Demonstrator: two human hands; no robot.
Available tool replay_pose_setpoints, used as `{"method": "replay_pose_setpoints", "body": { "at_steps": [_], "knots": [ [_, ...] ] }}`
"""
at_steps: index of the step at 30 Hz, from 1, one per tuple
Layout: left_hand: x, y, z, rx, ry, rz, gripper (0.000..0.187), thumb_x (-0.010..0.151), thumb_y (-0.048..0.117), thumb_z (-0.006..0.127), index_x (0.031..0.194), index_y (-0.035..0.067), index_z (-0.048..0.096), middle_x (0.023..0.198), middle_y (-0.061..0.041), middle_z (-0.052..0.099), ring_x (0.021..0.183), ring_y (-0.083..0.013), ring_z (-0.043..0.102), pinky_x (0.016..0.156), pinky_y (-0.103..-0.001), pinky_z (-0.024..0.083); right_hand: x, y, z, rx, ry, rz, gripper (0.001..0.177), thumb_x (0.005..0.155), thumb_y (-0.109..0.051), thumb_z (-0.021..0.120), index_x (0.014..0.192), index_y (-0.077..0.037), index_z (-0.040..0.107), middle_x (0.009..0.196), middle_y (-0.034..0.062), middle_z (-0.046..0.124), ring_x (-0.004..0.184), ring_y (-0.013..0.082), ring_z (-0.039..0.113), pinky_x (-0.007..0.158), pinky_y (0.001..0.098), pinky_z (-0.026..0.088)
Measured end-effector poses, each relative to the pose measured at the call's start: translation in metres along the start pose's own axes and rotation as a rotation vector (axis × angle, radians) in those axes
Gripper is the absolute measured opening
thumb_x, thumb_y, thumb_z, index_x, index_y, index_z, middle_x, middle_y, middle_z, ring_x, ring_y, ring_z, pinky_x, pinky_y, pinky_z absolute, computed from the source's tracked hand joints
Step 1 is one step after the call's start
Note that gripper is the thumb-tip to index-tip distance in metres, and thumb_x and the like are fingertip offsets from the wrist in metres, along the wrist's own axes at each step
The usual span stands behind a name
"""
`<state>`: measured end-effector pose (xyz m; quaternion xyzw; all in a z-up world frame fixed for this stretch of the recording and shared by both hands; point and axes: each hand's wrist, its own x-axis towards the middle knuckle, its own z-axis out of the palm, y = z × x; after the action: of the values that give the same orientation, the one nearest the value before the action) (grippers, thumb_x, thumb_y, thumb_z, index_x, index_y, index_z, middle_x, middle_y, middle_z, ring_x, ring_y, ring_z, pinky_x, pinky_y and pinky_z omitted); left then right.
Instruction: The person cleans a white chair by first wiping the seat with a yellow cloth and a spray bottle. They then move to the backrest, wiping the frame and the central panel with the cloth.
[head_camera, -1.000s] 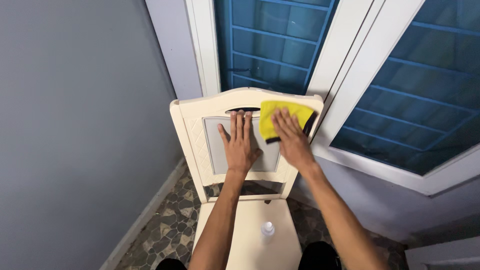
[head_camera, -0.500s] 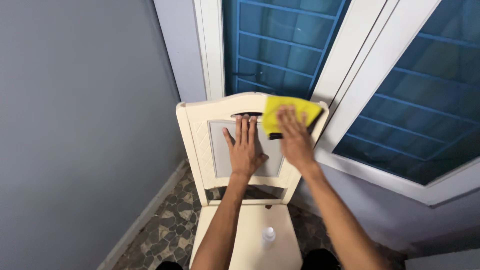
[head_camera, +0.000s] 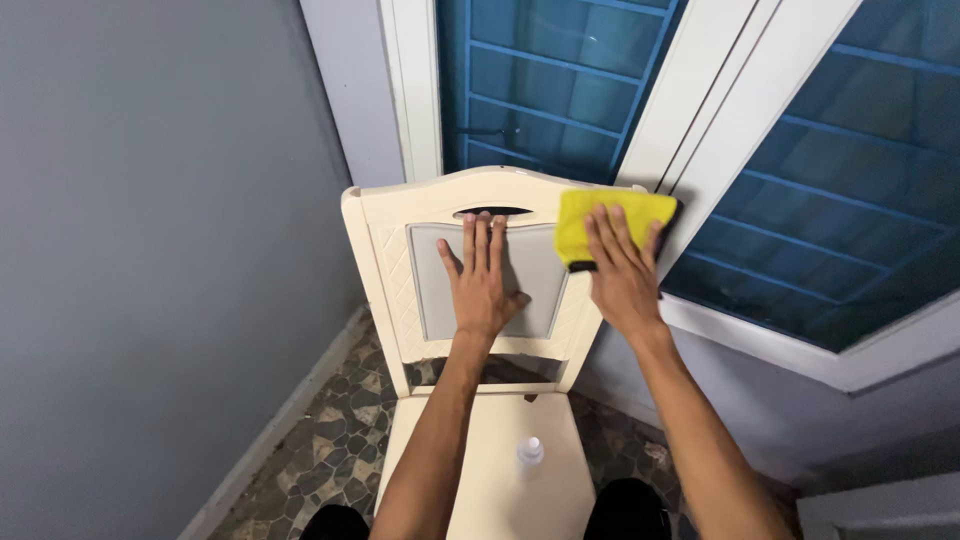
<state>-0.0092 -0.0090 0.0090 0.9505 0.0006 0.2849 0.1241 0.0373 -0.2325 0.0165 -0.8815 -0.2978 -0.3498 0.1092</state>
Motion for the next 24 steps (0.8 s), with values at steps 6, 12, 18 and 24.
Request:
{"method": "replay_pose_setpoints", "body": {
  "at_steps": [6,12,18,24],
  "knots": [
    [0.002,-0.002,-0.001,0.023,0.003,0.003,0.142,0.051,0.047,0.096,0.163,0.015,0.014,0.170,-0.011,0.019,0.159,-0.0289,0.007,0.123,-0.070,0.003,0.018,-0.038,0.018,0.213,-0.093,-0.092,0.080,0.082,0.008,0.055,0.159,-0.006,0.038,0.167,0.0109,0.033,0.156,0.0290,0.024,0.128,0.0524,0.015],
    [-0.001,0.000,0.005,0.025,0.006,0.006,0.145,0.048,0.050,0.096,0.163,0.014,0.015,0.170,-0.012,0.019,0.159,-0.0302,0.007,0.123,-0.071,0.002,-0.035,0.005,-0.002,0.096,-0.127,0.005,0.083,0.084,0.012,0.056,0.161,-0.012,0.036,0.168,0.0062,0.036,0.158,0.0246,0.028,0.131,0.0497,0.019],
    [-0.001,0.001,0.006,0.023,0.018,-0.003,0.146,0.046,0.052,0.096,0.163,0.013,0.016,0.169,-0.013,0.020,0.159,-0.0304,0.007,0.122,-0.071,0.001,0.012,0.001,-0.010,0.084,0.027,0.012,0.083,0.084,0.009,0.061,0.161,-0.003,0.031,0.169,0.0152,0.028,0.158,0.0330,0.020,0.129,0.0563,0.013],
    [0.000,-0.004,0.009,0.033,0.030,0.021,0.145,0.048,0.052,0.095,0.164,0.014,0.017,0.171,-0.012,0.018,0.160,-0.0299,0.008,0.123,-0.070,0.001,-0.055,-0.017,0.060,0.239,-0.140,-0.008,0.080,0.087,0.008,0.055,0.161,-0.004,0.029,0.169,0.0144,0.027,0.157,0.0328,0.019,0.129,0.0530,0.014]
  ]
}}
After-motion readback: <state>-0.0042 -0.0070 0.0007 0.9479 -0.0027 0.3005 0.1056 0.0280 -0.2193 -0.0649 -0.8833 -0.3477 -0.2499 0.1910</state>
